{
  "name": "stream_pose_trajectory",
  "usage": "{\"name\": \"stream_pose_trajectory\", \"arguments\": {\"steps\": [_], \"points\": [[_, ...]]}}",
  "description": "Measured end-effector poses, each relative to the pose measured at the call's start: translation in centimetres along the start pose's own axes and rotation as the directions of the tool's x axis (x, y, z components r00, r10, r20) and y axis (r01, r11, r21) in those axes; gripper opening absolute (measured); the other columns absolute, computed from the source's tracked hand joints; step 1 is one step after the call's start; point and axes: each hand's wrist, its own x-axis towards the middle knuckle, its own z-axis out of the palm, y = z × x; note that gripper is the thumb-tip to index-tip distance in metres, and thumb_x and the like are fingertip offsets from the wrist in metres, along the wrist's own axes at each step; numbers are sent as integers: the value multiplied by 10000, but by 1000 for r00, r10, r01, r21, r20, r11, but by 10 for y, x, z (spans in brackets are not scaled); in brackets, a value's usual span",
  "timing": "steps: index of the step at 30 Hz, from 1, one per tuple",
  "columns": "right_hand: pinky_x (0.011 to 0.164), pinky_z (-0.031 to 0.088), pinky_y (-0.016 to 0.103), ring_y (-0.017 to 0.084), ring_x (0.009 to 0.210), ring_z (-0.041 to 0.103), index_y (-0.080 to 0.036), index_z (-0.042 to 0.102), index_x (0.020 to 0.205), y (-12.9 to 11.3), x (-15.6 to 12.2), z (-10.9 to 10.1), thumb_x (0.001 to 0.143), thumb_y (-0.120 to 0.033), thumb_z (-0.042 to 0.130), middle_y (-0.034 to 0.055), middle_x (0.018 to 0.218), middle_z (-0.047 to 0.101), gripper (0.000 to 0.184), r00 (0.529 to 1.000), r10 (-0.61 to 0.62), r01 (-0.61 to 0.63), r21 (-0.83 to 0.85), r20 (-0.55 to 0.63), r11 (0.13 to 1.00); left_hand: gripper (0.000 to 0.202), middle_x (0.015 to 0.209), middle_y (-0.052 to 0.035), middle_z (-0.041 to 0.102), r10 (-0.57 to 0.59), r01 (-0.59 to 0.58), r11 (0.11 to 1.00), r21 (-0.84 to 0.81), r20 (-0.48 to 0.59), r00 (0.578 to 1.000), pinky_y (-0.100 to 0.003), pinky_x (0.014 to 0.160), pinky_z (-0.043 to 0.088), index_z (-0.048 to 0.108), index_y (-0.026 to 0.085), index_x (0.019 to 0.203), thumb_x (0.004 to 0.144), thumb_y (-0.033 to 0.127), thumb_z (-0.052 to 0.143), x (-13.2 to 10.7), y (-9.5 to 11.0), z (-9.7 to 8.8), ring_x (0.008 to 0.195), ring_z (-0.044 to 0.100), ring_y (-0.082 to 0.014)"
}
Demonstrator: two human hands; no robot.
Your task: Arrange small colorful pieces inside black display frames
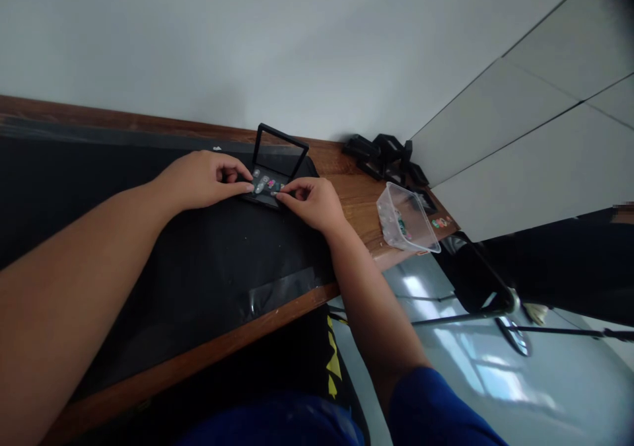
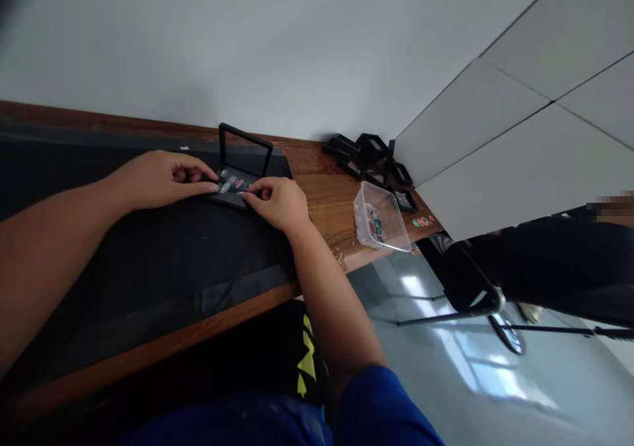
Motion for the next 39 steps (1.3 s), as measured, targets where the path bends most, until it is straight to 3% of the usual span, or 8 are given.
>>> {"name": "stream_pose_trajectory", "arguments": {"steps": [7, 12, 17, 21, 28, 35, 37, 39], "points": [[663, 347, 297, 122, 677, 549, -218, 948, 1049, -7, -1, 3, 983, -387, 875, -24, 730, 695, 196, 999, 18, -17, -20, 28, 1000, 547, 852, -35, 785, 28, -31, 997, -77, -38, 999, -374, 731, 456, 920, 269, 1137, 841, 687, 728, 1, -3, 2, 764, 620, -223], [652, 334, 302, 125, 674, 555, -233, 946, 1033, -11, -2, 10, 967, -441, 900, -29, 721, 693, 222, 999, 41, -40, -16, 5, 999, 572, 824, -40, 772, -7, 7, 1000, -18, 0, 1000, -384, 676, 422, 935, 307, 1090, 760, 750, 786, 3, -2, 2, 713, 627, -230], [664, 349, 298, 130, 691, 579, -240, 938, 990, -10, -3, 13, 1006, -421, 876, -27, 714, 690, 192, 1000, -6, 6, -11, 9, 1000, 583, 850, -42, 779, -9, 9, 1000, 4, -6, 1000, -385, 679, 428, 927, 314, 1123, 766, 748, 769, 4, -2, 3, 731, 656, -240], [678, 369, 293, 142, 723, 622, -243, 948, 1069, -7, -3, 15, 1058, -407, 834, -19, 726, 704, 199, 998, -69, 69, 18, -11, 997, 588, 854, -54, 765, -19, 19, 1000, 8, 0, 1000, -404, 707, 428, 915, 308, 1117, 758, 745, 755, 4, 0, 3, 752, 661, -251], [708, 399, 295, 155, 773, 670, -267, 947, 1141, -9, -1, 17, 1037, -359, 855, -18, 782, 755, 167, 999, -53, 52, -65, -1, 997, 574, 857, -54, 758, -28, 29, 999, 31, -18, 999, -421, 729, 426, 911, 326, 1106, 752, 749, 754, 4, 2, 4, 775, 662, -263], [697, 421, 294, 149, 753, 665, -273, 929, 1220, -17, -4, 26, 1053, -375, 848, -23, 800, 752, 212, 998, -39, 37, -40, -48, 999, 536, 776, 13, 677, -32, 32, 999, 19, -18, 999, -378, 712, 373, 907, 280, 1123, 812, 680, 733, 2, 6, 3, 725, 579, -189], [693, 445, 284, 137, 729, 645, -272, 907, 1287, -20, -10, 18, 1073, -386, 824, -31, 798, 737, 256, 989, -79, 84, 31, -127, 996, 605, 753, 21, 670, -74, 74, 997, 18, 23, 997, -359, 698, 365, 910, 267, 1116, 747, 729, 782, 1, 6, 2, 709, 558, -185], [698, 470, 283, 131, 716, 629, -256, 901, 1290, -22, -23, -10, 1080, -398, 806, -28, 801, 733, 271, 964, -144, 160, 57, -224, 985, 658, 761, 18, 680, -94, 94, 995, 23, -3, 996, -353, 694, 352, 915, 280, 1125, 727, 789, 791, 2, 3, 1, 719, 557, -195]]}}
